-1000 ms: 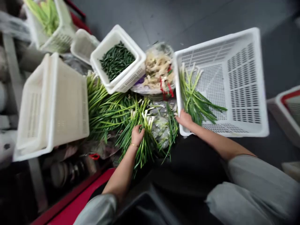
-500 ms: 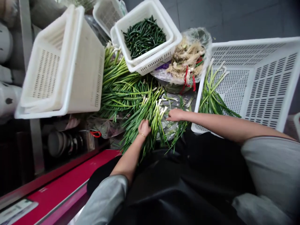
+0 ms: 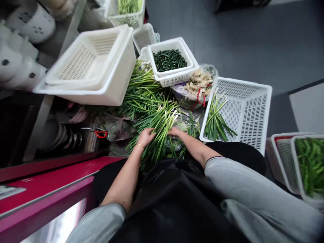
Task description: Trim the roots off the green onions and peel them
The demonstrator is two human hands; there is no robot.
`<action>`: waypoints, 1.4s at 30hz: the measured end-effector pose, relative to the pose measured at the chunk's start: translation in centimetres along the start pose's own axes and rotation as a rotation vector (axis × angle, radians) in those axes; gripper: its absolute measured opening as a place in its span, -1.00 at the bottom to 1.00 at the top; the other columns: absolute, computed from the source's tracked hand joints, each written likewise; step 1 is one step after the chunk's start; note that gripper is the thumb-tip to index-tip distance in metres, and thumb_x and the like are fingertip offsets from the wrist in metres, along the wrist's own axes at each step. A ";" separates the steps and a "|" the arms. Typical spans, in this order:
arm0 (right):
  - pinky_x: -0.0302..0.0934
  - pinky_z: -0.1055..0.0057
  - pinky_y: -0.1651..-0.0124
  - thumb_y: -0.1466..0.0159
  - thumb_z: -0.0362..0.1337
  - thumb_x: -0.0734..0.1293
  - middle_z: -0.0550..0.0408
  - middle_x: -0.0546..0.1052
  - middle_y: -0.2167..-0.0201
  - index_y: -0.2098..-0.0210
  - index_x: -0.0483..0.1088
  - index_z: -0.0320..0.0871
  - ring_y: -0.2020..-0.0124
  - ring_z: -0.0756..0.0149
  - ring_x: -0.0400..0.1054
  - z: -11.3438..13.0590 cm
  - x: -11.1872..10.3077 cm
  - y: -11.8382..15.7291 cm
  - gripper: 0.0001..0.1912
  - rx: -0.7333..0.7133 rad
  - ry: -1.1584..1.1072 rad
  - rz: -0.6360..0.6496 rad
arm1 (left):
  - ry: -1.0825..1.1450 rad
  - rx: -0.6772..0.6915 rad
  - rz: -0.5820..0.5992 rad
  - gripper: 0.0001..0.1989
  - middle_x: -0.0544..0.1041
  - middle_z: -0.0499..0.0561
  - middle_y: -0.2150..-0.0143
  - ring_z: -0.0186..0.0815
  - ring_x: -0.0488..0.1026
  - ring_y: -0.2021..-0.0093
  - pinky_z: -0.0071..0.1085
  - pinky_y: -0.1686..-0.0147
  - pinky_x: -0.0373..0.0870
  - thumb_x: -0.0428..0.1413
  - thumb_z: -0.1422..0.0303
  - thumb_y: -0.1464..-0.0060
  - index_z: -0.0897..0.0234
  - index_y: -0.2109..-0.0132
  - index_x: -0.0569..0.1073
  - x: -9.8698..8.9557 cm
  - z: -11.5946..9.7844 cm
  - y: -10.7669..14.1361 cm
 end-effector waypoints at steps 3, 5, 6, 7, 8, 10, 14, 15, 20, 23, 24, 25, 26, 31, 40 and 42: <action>0.33 0.35 0.13 -0.26 -0.24 0.36 0.00 0.54 0.27 0.32 0.46 -0.28 0.22 0.30 0.44 0.9 -1.5 2.5 -0.82 -0.024 -0.023 -0.089 | 0.260 0.107 -0.060 -0.67 0.60 0.12 0.19 -0.24 0.52 0.21 -0.35 0.15 0.42 0.12 0.29 -0.07 0.35 0.06 0.55 -1.8 -2.7 2.4; 0.29 0.38 0.10 -0.23 -0.30 0.33 -0.06 0.56 0.23 0.33 0.47 -0.28 0.16 0.24 0.44 1.5 -3.5 4.6 -0.86 -0.074 -0.054 -0.179 | 0.356 0.101 -0.104 -0.70 0.61 0.12 0.27 -0.23 0.52 0.25 -0.35 0.20 0.41 0.13 0.29 -0.06 0.38 0.11 0.57 -2.8 -3.3 3.7; 0.29 0.39 0.11 -0.25 -0.30 0.30 -0.07 0.56 0.23 0.30 0.46 -0.29 0.16 0.24 0.45 1.8 -4.7 5.9 -0.84 -0.102 -0.076 -0.215 | 0.382 0.086 -0.124 -0.71 0.61 0.11 0.29 -0.23 0.51 0.28 -0.34 0.21 0.41 0.12 0.30 -0.05 0.39 0.15 0.58 -3.0 -3.7 4.2; 0.30 0.41 0.15 -0.28 -0.27 0.26 -0.06 0.56 0.24 0.26 0.46 -0.29 0.20 0.27 0.46 2.3 -5.8 7.1 -0.79 -0.126 -0.094 -0.243 | 0.406 0.077 -0.141 -0.73 0.61 0.11 0.31 -0.23 0.51 0.29 -0.34 0.22 0.40 0.12 0.32 -0.05 0.40 0.18 0.58 -3.1 -4.2 4.6; 0.31 0.43 0.19 -0.30 -0.23 0.23 -0.05 0.56 0.27 0.23 0.44 -0.28 0.25 0.30 0.47 2.8 -6.9 8.5 -0.75 -0.159 -0.129 -0.256 | 0.439 0.081 -0.148 -0.75 0.61 0.10 0.32 -0.23 0.50 0.29 -0.34 0.22 0.40 0.12 0.32 -0.05 0.39 0.21 0.59 -3.1 -5.0 5.0; 0.32 0.44 0.28 -0.29 -0.12 0.24 0.00 0.55 0.36 0.25 0.43 -0.27 0.37 0.34 0.47 4.6 -8.7 11.4 -0.69 -0.279 -0.294 -0.238 | 0.567 0.131 -0.112 -0.76 0.60 0.08 0.34 -0.24 0.50 0.29 -0.35 0.23 0.40 0.12 0.29 -0.06 0.38 0.26 0.59 -2.7 -7.4 5.5; 0.32 0.45 0.37 -0.10 -0.02 0.43 0.10 0.51 0.52 0.36 0.44 -0.25 0.50 0.38 0.42 9.2 -10.5 17.3 -0.62 -0.628 -0.733 -0.074 | 0.996 0.247 0.217 -0.58 0.58 0.09 0.37 -0.26 0.50 0.35 -0.35 0.30 0.42 0.16 0.05 -0.03 0.39 0.25 0.55 -1.6 -12.7 7.7; 0.31 0.46 0.39 -0.08 -0.02 0.45 0.12 0.50 0.54 0.35 0.45 -0.25 0.52 0.40 0.41 9.9 -10.7 18.4 -0.62 -0.669 -0.779 -0.052 | 1.083 0.249 0.299 -0.54 0.57 0.09 0.38 -0.27 0.50 0.37 -0.34 0.31 0.44 0.18 0.02 0.01 0.39 0.24 0.53 -1.6 -13.4 8.4; 0.31 0.49 0.44 -0.05 -0.02 0.47 0.13 0.51 0.54 0.31 0.48 -0.25 0.53 0.42 0.39 11.1 -10.2 21.2 -0.59 -0.679 -0.869 -0.106 | 1.234 0.174 0.314 -0.56 0.47 -0.02 0.49 -0.38 0.42 0.51 -0.42 0.47 0.42 0.29 0.06 0.13 0.35 0.29 0.43 -3.7 -13.4 11.1; 0.31 0.50 0.47 0.02 -0.03 0.51 0.14 0.51 0.52 0.26 0.47 -0.25 0.53 0.41 0.40 11.6 -9.1 21.9 -0.53 -0.622 -0.844 -0.122 | 1.143 0.167 0.097 -0.58 0.38 -0.11 0.54 -0.48 0.30 0.59 -0.49 0.56 0.34 0.30 0.08 0.15 0.33 0.35 0.39 -5.4 -12.6 11.7; 0.29 0.51 0.50 0.03 -0.04 0.52 0.15 0.50 0.54 0.28 0.47 -0.26 0.56 0.42 0.39 11.6 -8.8 22.1 -0.53 -0.591 -0.831 -0.142 | 1.085 0.186 0.004 -0.60 0.35 -0.13 0.55 -0.50 0.26 0.60 -0.51 0.57 0.30 0.30 0.09 0.14 0.33 0.37 0.38 -6.1 -12.5 11.9; 0.27 0.52 0.53 0.04 -0.04 0.52 0.15 0.49 0.56 0.32 0.46 -0.27 0.60 0.43 0.38 11.5 -8.8 22.2 -0.54 -0.559 -0.821 -0.163 | 1.017 0.216 -0.089 -0.62 0.34 -0.13 0.54 -0.51 0.23 0.59 -0.53 0.58 0.26 0.29 0.11 0.12 0.32 0.39 0.37 -6.7 -12.5 12.2; 0.26 0.53 0.56 0.04 -0.04 0.52 0.15 0.48 0.58 0.35 0.46 -0.28 0.63 0.43 0.37 11.3 -8.8 22.3 -0.55 -0.530 -0.817 -0.179 | 0.951 0.247 -0.173 -0.64 0.35 -0.12 0.53 -0.51 0.23 0.57 -0.54 0.57 0.24 0.28 0.13 0.11 0.32 0.40 0.37 -7.3 -12.6 12.5; 0.30 0.53 0.58 0.07 -0.03 0.54 0.07 0.53 0.56 0.39 0.46 -0.30 0.61 0.37 0.43 10.4 -8.6 22.9 -0.54 -0.463 -0.801 -0.015 | 0.929 0.305 -0.145 -0.63 0.37 -0.13 0.51 -0.48 0.26 0.53 -0.53 0.49 0.20 0.28 0.19 0.07 0.32 0.20 0.39 -6.5 -13.5 13.2; 0.22 0.54 0.62 0.08 -0.09 0.53 0.19 0.42 0.62 0.37 0.42 -0.25 0.67 0.47 0.31 9.2 -9.0 23.4 -0.58 -0.492 -1.072 -0.202 | 0.836 0.334 -0.125 -0.52 0.30 -0.18 0.54 -0.48 0.19 0.58 -0.50 0.51 0.13 0.20 0.25 -0.01 0.33 -0.05 0.33 -7.2 -14.5 13.8; 0.15 0.57 0.65 0.05 -0.09 0.51 0.23 0.38 0.64 0.40 0.39 -0.23 0.70 0.54 0.23 7.6 -11.6 23.4 -0.61 -0.489 -1.145 -0.383 | 0.782 0.343 -0.141 -0.54 0.29 -0.17 0.54 -0.47 0.18 0.57 -0.50 0.50 0.13 0.18 0.27 -0.03 0.33 -0.06 0.35 -8.1 -14.3 14.3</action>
Point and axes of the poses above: each hand's wrist, its own y-axis away from the middle knuckle, its own x-axis out of the palm, z = x × y, the point moved 8 cm from there along -y, towards the middle knuckle
